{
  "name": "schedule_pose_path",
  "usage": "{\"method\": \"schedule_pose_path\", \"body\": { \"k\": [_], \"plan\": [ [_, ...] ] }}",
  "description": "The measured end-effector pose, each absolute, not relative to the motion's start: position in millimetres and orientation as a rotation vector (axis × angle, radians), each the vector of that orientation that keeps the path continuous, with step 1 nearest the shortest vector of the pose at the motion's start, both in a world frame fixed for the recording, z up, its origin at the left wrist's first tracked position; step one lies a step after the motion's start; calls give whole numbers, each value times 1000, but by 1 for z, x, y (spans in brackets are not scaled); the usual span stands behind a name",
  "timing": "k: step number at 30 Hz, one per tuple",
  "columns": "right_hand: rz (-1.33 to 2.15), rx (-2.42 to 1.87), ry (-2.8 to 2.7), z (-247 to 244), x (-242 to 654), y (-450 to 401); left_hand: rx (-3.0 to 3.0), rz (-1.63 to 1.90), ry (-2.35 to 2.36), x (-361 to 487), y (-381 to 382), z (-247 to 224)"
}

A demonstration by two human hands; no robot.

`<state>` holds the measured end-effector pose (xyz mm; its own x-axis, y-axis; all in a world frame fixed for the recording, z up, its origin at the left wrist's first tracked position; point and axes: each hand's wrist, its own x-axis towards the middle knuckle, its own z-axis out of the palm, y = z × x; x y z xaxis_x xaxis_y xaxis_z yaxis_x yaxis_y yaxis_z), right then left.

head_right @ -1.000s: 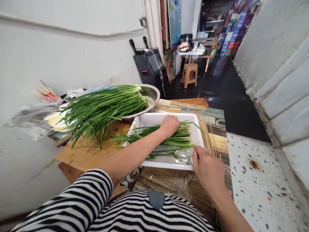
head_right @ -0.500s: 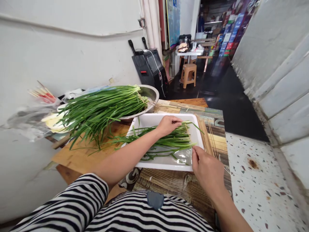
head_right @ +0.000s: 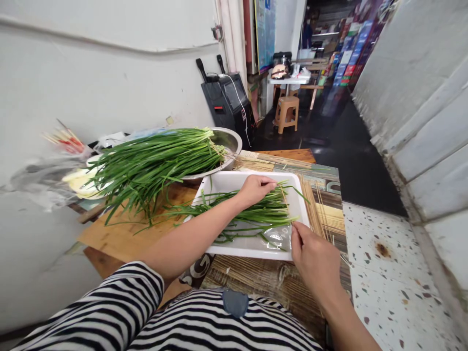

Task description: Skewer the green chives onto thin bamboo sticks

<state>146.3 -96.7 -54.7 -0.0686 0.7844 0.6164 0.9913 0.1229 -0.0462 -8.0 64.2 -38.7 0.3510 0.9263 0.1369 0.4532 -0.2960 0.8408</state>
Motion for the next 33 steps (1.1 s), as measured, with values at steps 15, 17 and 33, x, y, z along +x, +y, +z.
{"method": "schedule_pose_path", "body": {
  "k": [15, 17, 33],
  "plan": [
    [-468, -1803, -1905, -56, 147, -98, 1883, 855, 1198, -8, 63, -38],
    [-464, -1804, -1904, -56, 147, -98, 1881, 857, 1194, -8, 64, -38],
    [-441, -1854, -1867, -54, 143, -98, 1927, 812, 1116, -9, 60, -37]
  ]
}}
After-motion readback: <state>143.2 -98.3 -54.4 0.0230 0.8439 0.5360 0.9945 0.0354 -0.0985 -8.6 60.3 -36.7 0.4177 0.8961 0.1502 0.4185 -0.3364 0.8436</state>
